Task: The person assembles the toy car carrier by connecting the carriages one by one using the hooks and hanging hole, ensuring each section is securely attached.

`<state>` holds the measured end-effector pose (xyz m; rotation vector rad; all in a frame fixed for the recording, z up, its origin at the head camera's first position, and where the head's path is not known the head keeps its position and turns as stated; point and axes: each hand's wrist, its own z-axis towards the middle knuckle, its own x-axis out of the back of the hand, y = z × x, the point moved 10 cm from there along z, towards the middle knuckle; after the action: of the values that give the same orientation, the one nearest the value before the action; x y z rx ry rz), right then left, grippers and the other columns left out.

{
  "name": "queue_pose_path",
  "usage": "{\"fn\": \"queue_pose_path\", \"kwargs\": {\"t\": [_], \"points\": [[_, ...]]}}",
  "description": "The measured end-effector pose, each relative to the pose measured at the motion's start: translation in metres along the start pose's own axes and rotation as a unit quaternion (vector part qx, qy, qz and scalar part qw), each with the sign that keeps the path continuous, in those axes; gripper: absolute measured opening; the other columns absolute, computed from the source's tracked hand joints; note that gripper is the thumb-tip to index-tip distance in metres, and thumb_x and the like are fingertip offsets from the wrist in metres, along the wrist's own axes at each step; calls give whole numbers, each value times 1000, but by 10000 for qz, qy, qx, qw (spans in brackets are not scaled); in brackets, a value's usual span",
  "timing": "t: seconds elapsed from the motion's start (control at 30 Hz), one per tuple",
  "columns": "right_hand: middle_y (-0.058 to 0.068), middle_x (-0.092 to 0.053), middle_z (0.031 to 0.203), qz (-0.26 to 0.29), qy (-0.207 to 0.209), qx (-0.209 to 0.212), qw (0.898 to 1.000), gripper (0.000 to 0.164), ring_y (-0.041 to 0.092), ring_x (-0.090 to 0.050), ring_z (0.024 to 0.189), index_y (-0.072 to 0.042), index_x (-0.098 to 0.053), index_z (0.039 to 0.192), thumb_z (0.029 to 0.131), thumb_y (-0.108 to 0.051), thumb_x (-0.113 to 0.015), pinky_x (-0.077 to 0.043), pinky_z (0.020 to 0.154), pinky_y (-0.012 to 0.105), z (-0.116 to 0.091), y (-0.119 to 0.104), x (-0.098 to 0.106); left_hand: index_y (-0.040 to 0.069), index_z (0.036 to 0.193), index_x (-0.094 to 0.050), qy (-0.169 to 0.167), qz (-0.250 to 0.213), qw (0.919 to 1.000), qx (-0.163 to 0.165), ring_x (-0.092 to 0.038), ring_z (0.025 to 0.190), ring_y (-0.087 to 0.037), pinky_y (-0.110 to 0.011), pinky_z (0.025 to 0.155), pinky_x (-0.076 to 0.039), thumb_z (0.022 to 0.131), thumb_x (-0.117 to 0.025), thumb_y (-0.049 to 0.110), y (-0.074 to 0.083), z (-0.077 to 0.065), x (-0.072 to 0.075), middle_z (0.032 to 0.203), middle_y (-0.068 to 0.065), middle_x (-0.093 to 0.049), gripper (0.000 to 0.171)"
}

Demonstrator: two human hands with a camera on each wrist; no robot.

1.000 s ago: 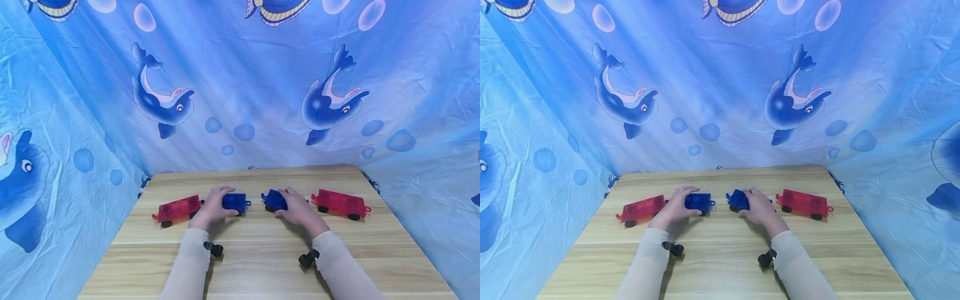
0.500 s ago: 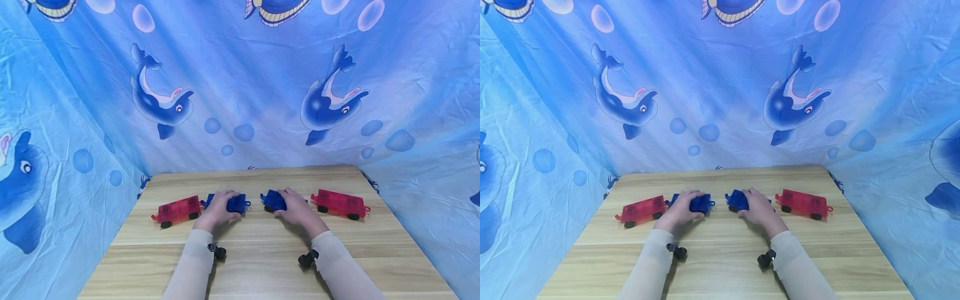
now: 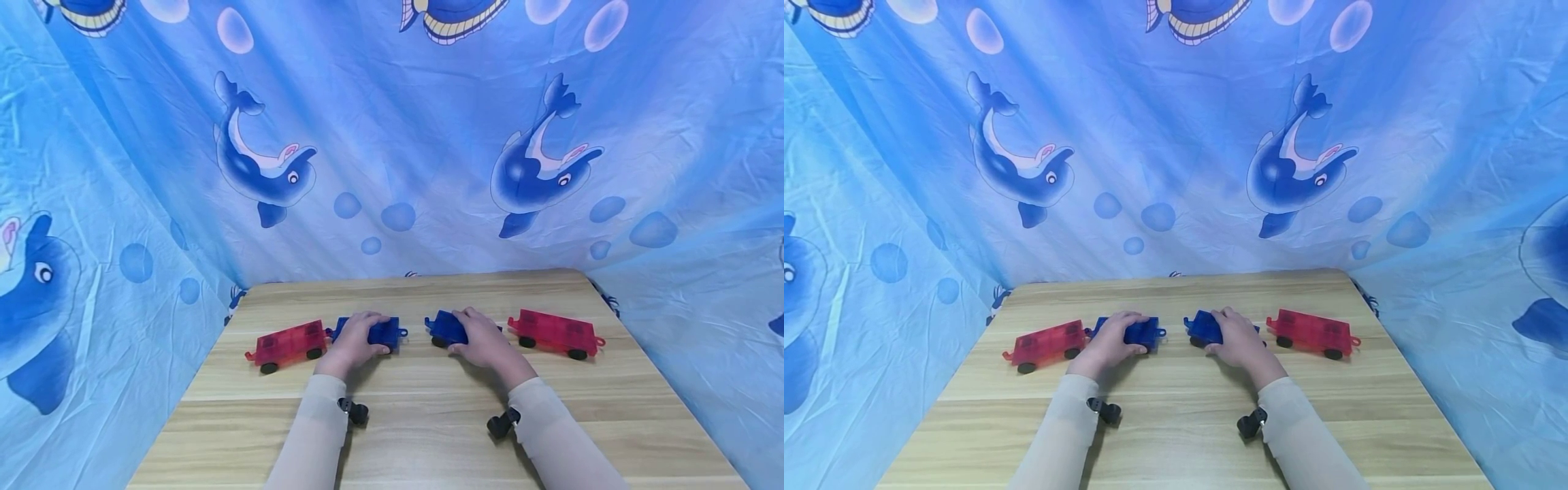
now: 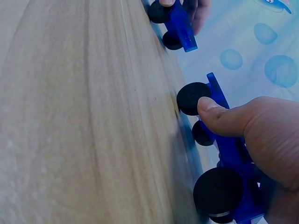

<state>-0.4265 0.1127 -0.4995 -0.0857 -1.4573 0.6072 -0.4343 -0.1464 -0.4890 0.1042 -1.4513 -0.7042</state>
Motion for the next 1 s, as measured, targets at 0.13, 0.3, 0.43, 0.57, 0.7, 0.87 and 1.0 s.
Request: {"fn": "queue_pose_path", "kwargs": {"t": [0.13, 0.3, 0.43, 0.57, 0.7, 0.87, 1.0], "points": [[15, -55, 144, -5, 16, 15, 10000, 88, 40, -56, 129, -7, -45, 159, 89, -41, -85, -46, 108, 62, 0, -1, 1, 24, 146, -64, 60, 16, 10000, 37, -43, 145, -35, -56, 118, -36, 85, -90, 33, -3, -1, 3, 150, -3, -55, 67], [16, -56, 143, 16, 68, 39, 10000, 88, 41, -56, 128, -6, -46, 158, 88, -40, -86, -47, 107, 62, -1, -1, 3, 24, 145, -64, 138, -12, 9999, 78, -45, 142, -33, -55, 117, -38, 85, -90, 33, -7, -1, 6, 149, -3, -56, 66], [15, -55, 144, 12, 50, 22, 10000, 88, 41, -56, 129, -7, -45, 159, 88, -41, -86, -46, 108, 61, -1, 0, 2, 25, 144, -65, 163, -45, 9998, 114, -46, 142, -34, -56, 116, -39, 84, -90, 33, -10, -2, 6, 148, -5, -57, 65], [15, -55, 144, 19, 34, 17, 10000, 89, 40, -56, 129, -7, -45, 159, 88, -42, -86, -46, 108, 61, -1, 1, 0, 24, 143, -66, 210, -92, 9997, 119, -47, 141, -34, -57, 115, -39, 84, -90, 32, -11, -2, 7, 148, -5, -57, 64], [16, -55, 144, 44, 39, 25, 10000, 89, 41, -56, 129, -7, -45, 159, 88, -42, -86, -46, 107, 62, 0, 0, 0, 24, 142, -66, 269, -156, 9994, 137, -48, 140, -35, -57, 115, -40, 84, -91, 31, -11, -3, 11, 146, -6, -58, 63], [16, -55, 145, 48, 26, 26, 10000, 89, 41, -55, 130, -7, -45, 159, 88, -42, -86, -46, 107, 62, -1, 0, 1, 24, 142, -66, 327, -203, 9991, 190, -48, 140, -34, -57, 114, -41, 84, -91, 31, -14, -4, 15, 146, -5, -58, 63], [15, -55, 146, 64, 11, 6, 10000, 89, 41, -55, 130, -8, -45, 159, 88, -42, -86, -46, 108, 62, -1, -1, 0, 24, 143, -66, 294, -189, 9992, 211, -47, 140, -34, -57, 115, -40, 85, -90, 32, -16, -5, 15, 147, -5, -57, 63]]}}
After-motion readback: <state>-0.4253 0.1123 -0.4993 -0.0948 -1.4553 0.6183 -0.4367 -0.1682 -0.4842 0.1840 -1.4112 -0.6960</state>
